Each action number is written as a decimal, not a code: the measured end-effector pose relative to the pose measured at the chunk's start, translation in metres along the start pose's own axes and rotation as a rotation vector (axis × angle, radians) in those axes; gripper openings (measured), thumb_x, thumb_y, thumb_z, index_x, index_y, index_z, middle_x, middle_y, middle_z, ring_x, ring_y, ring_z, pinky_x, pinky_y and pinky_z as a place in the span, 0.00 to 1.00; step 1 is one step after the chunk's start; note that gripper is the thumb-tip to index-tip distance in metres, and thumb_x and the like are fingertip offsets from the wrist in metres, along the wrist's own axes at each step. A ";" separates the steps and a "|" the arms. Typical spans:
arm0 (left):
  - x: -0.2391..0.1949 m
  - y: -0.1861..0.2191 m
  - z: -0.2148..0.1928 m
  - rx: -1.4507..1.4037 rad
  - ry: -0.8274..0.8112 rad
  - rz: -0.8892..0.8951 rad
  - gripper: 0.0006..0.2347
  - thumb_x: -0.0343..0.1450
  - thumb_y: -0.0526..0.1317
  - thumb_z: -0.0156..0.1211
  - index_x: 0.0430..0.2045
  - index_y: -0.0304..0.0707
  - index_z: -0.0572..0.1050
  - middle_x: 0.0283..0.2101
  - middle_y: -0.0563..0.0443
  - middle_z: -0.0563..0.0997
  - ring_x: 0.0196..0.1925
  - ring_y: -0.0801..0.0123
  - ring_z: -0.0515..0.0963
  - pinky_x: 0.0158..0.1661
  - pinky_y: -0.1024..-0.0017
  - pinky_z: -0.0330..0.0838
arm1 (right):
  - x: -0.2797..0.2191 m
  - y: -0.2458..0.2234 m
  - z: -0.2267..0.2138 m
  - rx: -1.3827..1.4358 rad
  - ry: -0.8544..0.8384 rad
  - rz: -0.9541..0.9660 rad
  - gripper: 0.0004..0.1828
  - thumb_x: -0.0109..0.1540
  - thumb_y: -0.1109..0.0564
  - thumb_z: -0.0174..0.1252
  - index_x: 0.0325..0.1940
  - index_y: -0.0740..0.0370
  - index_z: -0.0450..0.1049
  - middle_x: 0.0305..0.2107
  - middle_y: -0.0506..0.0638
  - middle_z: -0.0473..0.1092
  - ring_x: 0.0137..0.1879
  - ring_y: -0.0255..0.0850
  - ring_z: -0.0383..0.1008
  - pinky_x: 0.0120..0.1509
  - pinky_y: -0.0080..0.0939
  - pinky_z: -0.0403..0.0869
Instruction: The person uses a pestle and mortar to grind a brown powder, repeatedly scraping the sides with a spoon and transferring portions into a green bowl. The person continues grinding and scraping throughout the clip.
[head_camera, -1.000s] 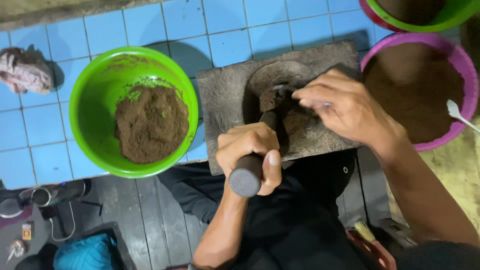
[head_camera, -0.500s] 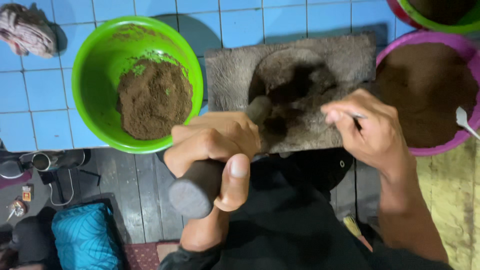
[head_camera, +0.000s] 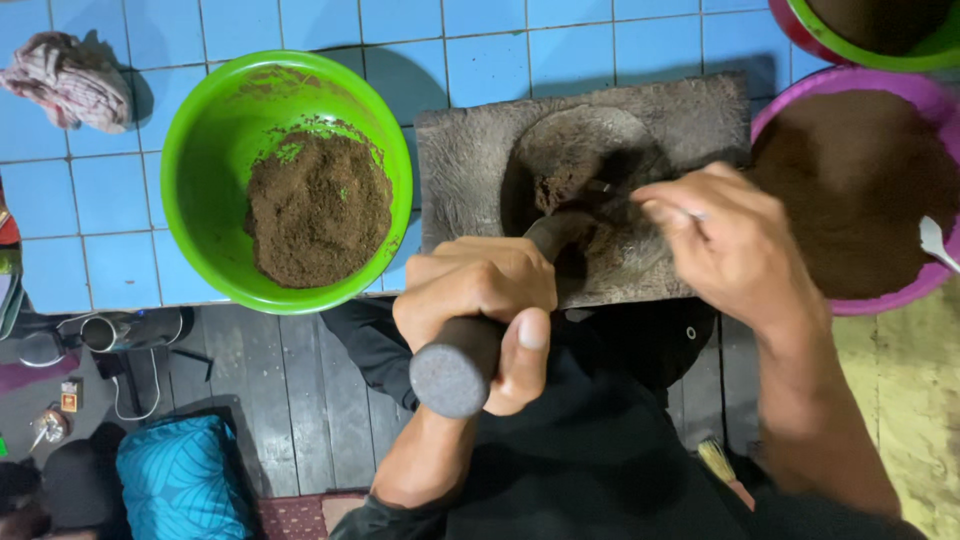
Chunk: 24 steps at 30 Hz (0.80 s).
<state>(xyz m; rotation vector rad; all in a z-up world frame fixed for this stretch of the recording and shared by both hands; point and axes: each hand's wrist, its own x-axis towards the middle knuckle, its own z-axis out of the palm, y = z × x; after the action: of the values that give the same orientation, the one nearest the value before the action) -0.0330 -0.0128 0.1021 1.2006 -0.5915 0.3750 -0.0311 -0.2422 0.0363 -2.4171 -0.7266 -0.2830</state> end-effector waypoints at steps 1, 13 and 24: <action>0.000 -0.001 0.003 -0.003 -0.003 0.002 0.15 0.73 0.39 0.47 0.15 0.37 0.56 0.14 0.50 0.60 0.13 0.63 0.58 0.19 0.69 0.57 | -0.004 0.001 -0.002 -0.003 0.003 0.001 0.07 0.66 0.73 0.54 0.46 0.77 0.76 0.35 0.62 0.77 0.40 0.49 0.76 0.48 0.47 0.75; -0.001 -0.046 0.024 0.114 -0.018 -0.011 0.14 0.72 0.37 0.48 0.15 0.38 0.55 0.16 0.50 0.62 0.14 0.65 0.60 0.20 0.72 0.56 | -0.013 -0.003 0.005 -0.089 0.266 0.285 0.13 0.74 0.65 0.47 0.45 0.73 0.77 0.32 0.55 0.75 0.40 0.48 0.76 0.46 0.46 0.72; 0.004 -0.053 0.030 0.085 0.052 0.053 0.17 0.74 0.41 0.47 0.14 0.37 0.55 0.15 0.51 0.60 0.12 0.66 0.60 0.17 0.71 0.57 | -0.017 0.000 0.004 -0.066 0.276 0.314 0.13 0.73 0.64 0.46 0.44 0.74 0.76 0.33 0.55 0.76 0.42 0.50 0.76 0.51 0.48 0.73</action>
<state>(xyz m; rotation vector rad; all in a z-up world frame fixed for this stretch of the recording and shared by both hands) -0.0073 -0.0586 0.0717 1.2548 -0.5678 0.4791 -0.0453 -0.2472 0.0274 -2.4419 -0.2154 -0.5042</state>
